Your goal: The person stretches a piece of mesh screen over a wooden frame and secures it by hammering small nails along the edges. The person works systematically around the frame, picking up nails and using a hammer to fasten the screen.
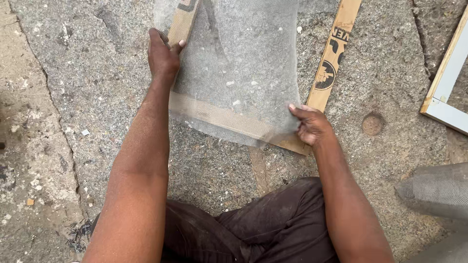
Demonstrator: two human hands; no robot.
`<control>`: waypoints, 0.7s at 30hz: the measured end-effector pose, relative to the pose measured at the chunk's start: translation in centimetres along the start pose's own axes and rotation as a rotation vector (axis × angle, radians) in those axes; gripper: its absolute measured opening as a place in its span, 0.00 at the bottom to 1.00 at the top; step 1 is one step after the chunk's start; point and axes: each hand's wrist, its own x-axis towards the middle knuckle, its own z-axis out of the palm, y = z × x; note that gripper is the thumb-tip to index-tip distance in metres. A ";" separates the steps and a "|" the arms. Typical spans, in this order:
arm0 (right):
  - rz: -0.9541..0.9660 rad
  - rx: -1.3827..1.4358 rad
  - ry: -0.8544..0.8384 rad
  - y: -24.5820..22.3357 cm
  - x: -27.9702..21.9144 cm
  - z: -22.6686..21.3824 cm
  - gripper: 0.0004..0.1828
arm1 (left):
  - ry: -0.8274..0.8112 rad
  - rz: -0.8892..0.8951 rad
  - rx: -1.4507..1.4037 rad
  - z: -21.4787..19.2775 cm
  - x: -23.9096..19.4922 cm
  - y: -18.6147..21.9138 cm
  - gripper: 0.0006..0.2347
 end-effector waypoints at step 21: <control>-0.581 -1.109 0.783 6.4 4.2 -4.2 0.30 | 0.227 0.155 0.424 1.4 -0.9 1.1 0.32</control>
